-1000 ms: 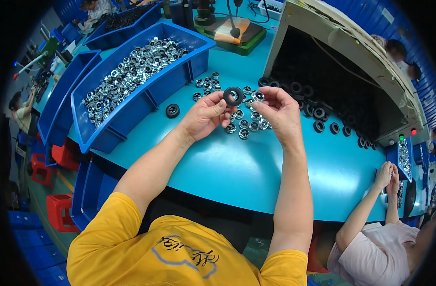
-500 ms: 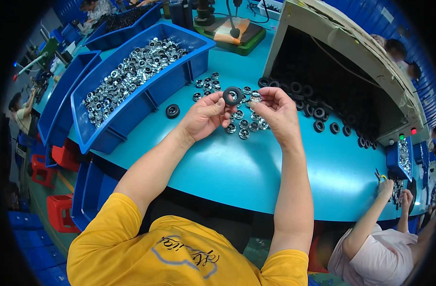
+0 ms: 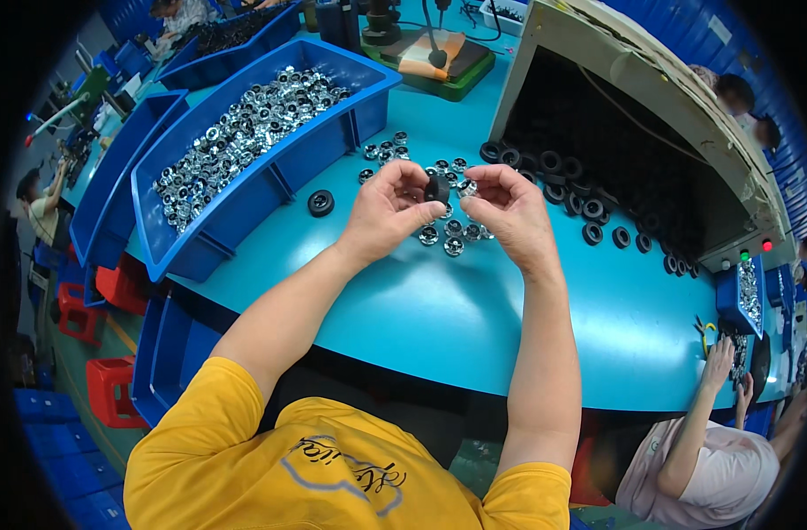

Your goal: Assembling small toy wheel components by hand at a factory workbench.

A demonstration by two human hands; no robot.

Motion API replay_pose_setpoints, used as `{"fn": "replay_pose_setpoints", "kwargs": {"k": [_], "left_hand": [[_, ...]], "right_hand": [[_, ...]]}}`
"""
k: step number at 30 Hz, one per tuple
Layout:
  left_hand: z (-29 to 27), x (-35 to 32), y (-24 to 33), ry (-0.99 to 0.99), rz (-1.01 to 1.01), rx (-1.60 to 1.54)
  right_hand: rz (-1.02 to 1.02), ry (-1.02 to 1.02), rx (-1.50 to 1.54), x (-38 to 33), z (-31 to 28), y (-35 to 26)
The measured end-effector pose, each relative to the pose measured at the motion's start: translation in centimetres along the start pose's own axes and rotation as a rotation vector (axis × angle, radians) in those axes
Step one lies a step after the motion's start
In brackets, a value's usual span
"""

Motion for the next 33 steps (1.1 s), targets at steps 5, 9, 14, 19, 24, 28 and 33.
{"fn": "replay_pose_setpoints", "kwargs": {"k": [5, 9, 14, 19, 24, 28, 33], "left_hand": [[0.5, -0.5, 3.1, 0.072, 0.195, 0.307], [0.5, -0.6, 4.0, 0.107, 0.295, 0.415], [0.3, -0.6, 3.8, 0.119, 0.289, 0.377], [0.2, -0.6, 3.5, 0.121, 0.286, 0.378], [0.1, -0.6, 3.4, 0.131, 0.283, 0.384], [0.1, -0.6, 3.5, 0.137, 0.294, 0.420], [0.2, -0.5, 3.8, 0.128, 0.302, 0.421]], "right_hand": [[0.021, -0.021, -0.014, -0.1, 0.3, 0.1], [0.021, -0.039, -0.030, 0.0, 0.6, 0.3], [0.036, -0.066, -0.028, 0.0, 1.0, 0.3], [0.036, -0.096, -0.024, -0.1, 1.2, 0.0], [0.036, -0.107, -0.035, -0.2, 1.3, 0.1], [0.040, -0.115, -0.036, -0.2, 1.4, -0.2], [0.031, -0.118, -0.048, -0.1, 1.3, 0.1]]}}
Point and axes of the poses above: each hand's wrist, its own x-axis towards the middle knuckle, its own z-axis out of the palm, y = z × x, the point moved 6 cm from there along x, towards the middle knuckle, and after that the axes turned 12 degrees about -x, right-handed, at the moved point
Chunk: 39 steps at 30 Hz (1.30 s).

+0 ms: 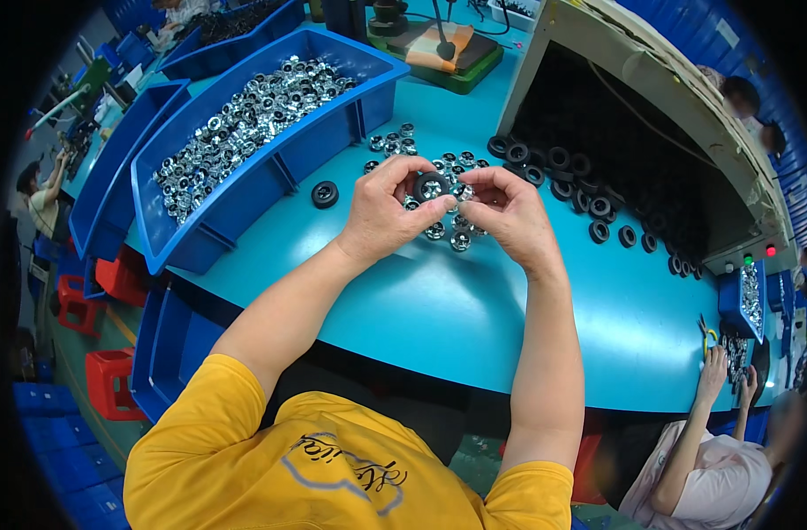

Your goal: Assembling small toy wheel components by hand at a factory workbench.

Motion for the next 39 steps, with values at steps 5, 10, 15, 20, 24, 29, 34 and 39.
{"fn": "replay_pose_setpoints", "kwargs": {"k": [5, 10, 15, 20, 24, 29, 34, 39], "left_hand": [[-0.1, -0.1, 0.1, -0.004, 0.001, 0.033], [-0.2, -0.1, 0.1, 0.003, -0.007, 0.066], [-0.2, -0.1, -0.2, 0.008, -0.029, 0.075], [-0.3, -0.2, -0.3, 0.009, -0.026, 0.082], [-0.3, -0.2, -0.3, 0.018, -0.015, 0.098], [-0.3, -0.2, -0.1, 0.030, -0.006, 0.109], [-0.4, -0.1, -0.2, 0.028, 0.012, 0.129], [-0.2, -0.3, -3.0, 0.022, -0.504, -0.479]], "right_hand": [[-0.006, -0.007, 0.013, 0.1, 0.3, 0.4], [-0.003, -0.013, 0.022, 0.2, 0.3, 0.4], [0.007, -0.020, 0.026, 0.1, 0.3, 0.3], [0.005, -0.025, 0.025, 0.1, 0.4, 0.2], [0.001, -0.021, 0.014, 0.1, 0.3, 0.2], [0.007, -0.021, 0.000, 0.0, 0.4, 0.1], [0.011, -0.023, 0.011, 0.0, 0.5, 0.1], [0.010, 0.009, 0.062, 0.0, 0.2, -0.1]]}}
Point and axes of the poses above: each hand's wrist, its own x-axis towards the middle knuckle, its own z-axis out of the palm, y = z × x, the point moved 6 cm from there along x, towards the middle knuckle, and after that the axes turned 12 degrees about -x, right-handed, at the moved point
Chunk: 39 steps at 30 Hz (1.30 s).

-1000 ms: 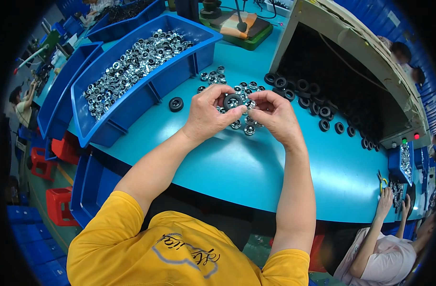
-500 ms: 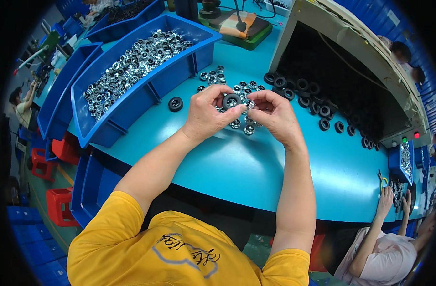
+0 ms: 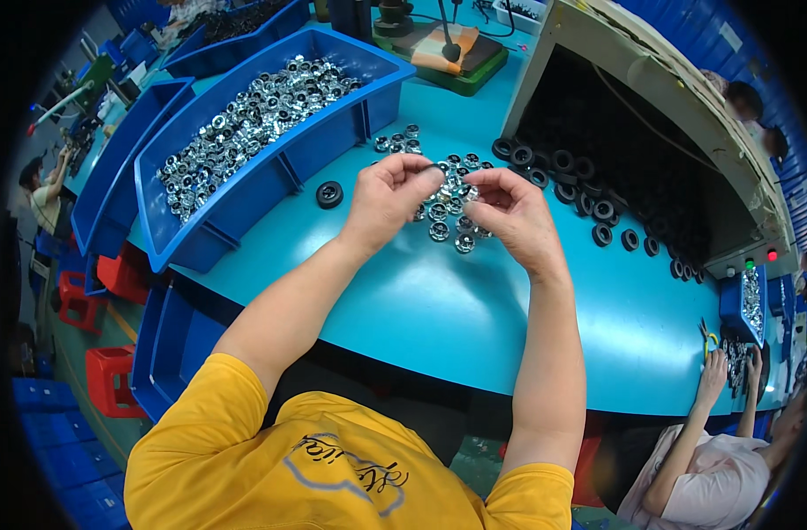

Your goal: Assembling small toy wheel components by hand at a factory workbench.

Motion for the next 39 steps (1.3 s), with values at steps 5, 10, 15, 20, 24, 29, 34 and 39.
{"fn": "replay_pose_setpoints", "kwargs": {"k": [5, 10, 15, 20, 24, 29, 34, 39], "left_hand": [[0.2, 0.5, -3.4, -0.136, -0.405, -0.775], [1.1, 0.3, -3.1, -0.222, -0.438, -0.805], [1.3, 0.2, -3.1, -0.245, -0.420, -0.794], [1.3, 0.1, -3.0, -0.246, -0.428, -0.805], [1.3, 0.2, -3.1, -0.252, -0.431, -0.813], [1.3, 0.2, -3.1, -0.259, -0.425, -0.803], [1.4, 0.2, -3.0, -0.255, -0.415, -0.803], [1.4, 0.0, -2.8, -0.257, -0.411, -0.797]], "right_hand": [[-0.066, 0.059, 0.108, 0.0, -0.3, -0.6], [-0.094, 0.047, 0.113, -0.2, -0.1, -0.7], [-0.074, 0.009, 0.092, -0.4, 0.4, -1.2], [-0.086, 0.014, 0.094, -0.4, 0.3, -1.2], [-0.080, 0.011, 0.083, -0.4, 0.4, -1.2], [-0.082, 0.002, 0.099, -0.3, 0.4, -1.0], [-0.097, 0.016, 0.112, -0.3, 0.3, -1.1], [-0.119, 0.071, 0.147, -0.4, 0.6, -1.5]]}}
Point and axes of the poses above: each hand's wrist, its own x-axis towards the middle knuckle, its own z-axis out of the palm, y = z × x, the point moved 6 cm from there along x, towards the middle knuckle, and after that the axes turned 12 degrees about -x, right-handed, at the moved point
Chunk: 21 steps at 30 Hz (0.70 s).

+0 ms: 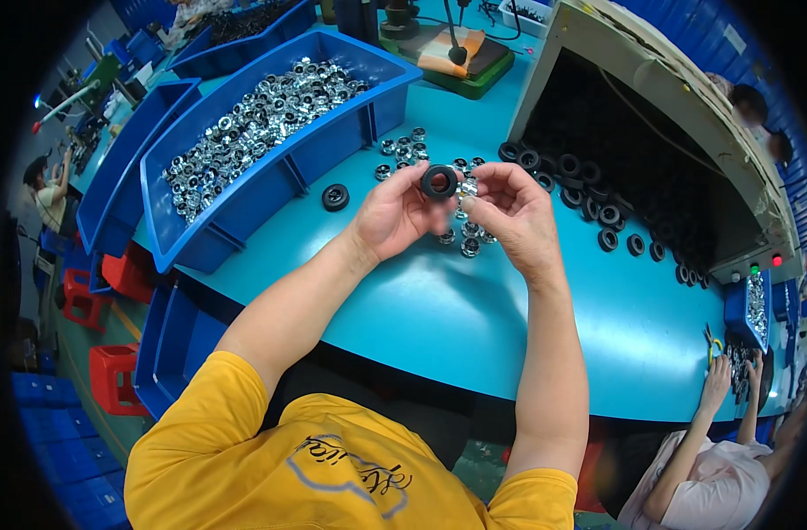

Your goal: Assembling small toy wheel components by hand at a factory workbench.

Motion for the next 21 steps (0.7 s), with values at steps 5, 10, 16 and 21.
{"fn": "replay_pose_setpoints", "kwargs": {"k": [5, 10, 16, 21], "left_hand": [[0.5, -0.2, -0.1, -0.008, 0.058, 0.102], [1.3, -0.5, 0.4, -0.007, 0.186, 0.330], [1.1, -0.5, 0.1, -0.032, 0.219, 0.419], [0.7, -0.4, -0.1, -0.058, 0.181, 0.432]], "right_hand": [[-0.154, 0.109, -0.249, -0.2, 0.9, -0.2], [-0.346, 0.259, -0.555, -0.9, 1.5, -2.3], [-0.384, 0.295, -0.579, -1.0, 1.8, -2.2], [-0.371, 0.285, -0.582, -0.9, 1.8, -1.9]]}}
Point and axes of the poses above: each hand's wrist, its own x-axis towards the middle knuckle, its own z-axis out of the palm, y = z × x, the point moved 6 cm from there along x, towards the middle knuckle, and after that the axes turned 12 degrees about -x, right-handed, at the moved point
